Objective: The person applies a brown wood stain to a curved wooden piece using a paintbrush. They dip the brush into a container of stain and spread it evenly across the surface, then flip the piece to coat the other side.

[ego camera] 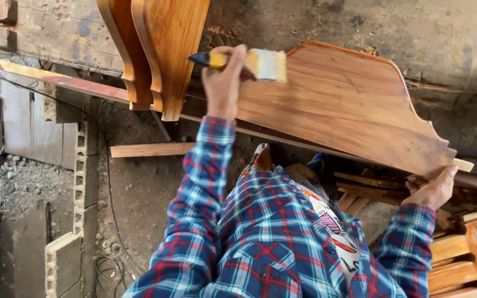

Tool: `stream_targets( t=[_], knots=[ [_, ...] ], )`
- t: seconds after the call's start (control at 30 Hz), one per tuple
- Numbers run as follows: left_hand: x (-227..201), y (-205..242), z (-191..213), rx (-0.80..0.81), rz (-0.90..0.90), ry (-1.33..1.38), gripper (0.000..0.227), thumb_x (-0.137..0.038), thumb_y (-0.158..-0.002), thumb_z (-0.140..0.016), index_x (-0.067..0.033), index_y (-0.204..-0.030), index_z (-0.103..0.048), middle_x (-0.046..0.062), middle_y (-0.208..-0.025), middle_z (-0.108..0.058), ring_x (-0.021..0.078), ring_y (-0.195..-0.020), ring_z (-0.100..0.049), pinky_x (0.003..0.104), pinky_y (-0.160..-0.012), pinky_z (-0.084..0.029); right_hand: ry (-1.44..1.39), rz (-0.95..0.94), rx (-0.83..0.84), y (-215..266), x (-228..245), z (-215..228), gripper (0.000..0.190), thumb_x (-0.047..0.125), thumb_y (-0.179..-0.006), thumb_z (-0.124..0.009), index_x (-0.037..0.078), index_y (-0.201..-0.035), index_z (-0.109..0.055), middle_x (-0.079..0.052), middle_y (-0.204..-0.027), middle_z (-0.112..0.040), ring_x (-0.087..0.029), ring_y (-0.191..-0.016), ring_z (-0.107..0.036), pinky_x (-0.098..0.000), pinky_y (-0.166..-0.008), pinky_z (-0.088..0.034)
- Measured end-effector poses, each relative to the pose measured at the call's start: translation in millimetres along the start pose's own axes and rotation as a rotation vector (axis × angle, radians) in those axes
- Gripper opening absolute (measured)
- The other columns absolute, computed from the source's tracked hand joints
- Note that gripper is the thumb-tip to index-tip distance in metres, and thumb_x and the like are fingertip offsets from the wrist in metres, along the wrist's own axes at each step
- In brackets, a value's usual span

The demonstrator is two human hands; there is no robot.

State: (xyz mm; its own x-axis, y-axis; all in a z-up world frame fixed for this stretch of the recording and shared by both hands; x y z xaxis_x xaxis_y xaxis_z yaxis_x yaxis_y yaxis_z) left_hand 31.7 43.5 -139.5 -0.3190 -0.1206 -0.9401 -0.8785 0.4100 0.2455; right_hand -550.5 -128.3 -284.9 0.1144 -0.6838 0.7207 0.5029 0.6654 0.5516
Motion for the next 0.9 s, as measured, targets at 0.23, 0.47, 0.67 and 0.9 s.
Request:
stream_targets(
  t=[0.23,0.47,0.67,0.9],
  knots=[
    [38.5,9.6,-26.6,-0.081,-0.006,-0.136,0.015,-0.018,-0.088,-0.072,-0.0084,-0.087,-0.061,0.015,-0.085,-0.072,0.0234,-0.069,-0.073,0.037,-0.054,-0.067,0.053,0.019,0.156,5.7,-0.1,1.2,0.066,0.082,-0.085,-0.049,0.017,-0.094,-0.06,0.001,-0.072,-0.066,-0.01,-0.057,-0.063,-0.0247,-0.056,-0.055],
    [-28.0,44.5,78.9,-0.408,-0.181,-0.608,0.014,-0.017,-0.093,-0.068,-0.014,-0.085,-0.057,0.012,-0.089,-0.075,0.0211,-0.078,-0.077,0.033,-0.065,-0.069,0.108,0.039,0.278,23.1,9.7,-10.2,0.09,0.087,-0.078,-0.033,0.016,-0.12,-0.07,0.001,-0.075,-0.067,-0.01,-0.059,-0.062,-0.0206,-0.054,-0.054],
    [-52.1,61.3,39.2,-0.309,-0.537,-0.586,0.015,-0.01,-0.092,-0.069,-0.0148,-0.087,-0.056,0.002,-0.085,-0.063,0.0151,-0.076,-0.063,0.031,-0.072,-0.056,0.056,0.045,0.312,25.0,12.4,-23.8,0.104,0.089,-0.066,-0.031,0.022,-0.14,-0.061,0.004,-0.099,-0.075,-0.009,-0.062,-0.062,-0.0217,-0.051,-0.053],
    [6.0,26.0,-36.8,-0.029,-0.359,-0.279,0.011,-0.014,-0.098,-0.06,-0.0119,-0.092,-0.051,0.008,-0.078,-0.064,0.0121,-0.053,-0.066,0.023,-0.043,-0.062,0.079,0.041,0.339,21.7,10.1,-25.2,0.116,0.094,-0.058,-0.03,0.017,-0.138,-0.063,0.0,-0.074,-0.066,-0.012,-0.058,-0.058,-0.0229,-0.052,-0.048]
  ],
)
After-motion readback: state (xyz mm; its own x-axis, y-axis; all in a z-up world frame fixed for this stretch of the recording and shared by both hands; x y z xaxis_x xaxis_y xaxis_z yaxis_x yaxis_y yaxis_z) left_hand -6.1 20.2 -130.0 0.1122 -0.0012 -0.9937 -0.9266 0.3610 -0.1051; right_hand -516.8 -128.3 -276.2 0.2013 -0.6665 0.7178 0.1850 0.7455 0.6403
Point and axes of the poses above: each hand's wrist, its own y-axis away from the middle knuckle, its own z-axis out of the back of the hand, x = y × z, the point moved 8 cm from there along -y, towards the middle knuckle
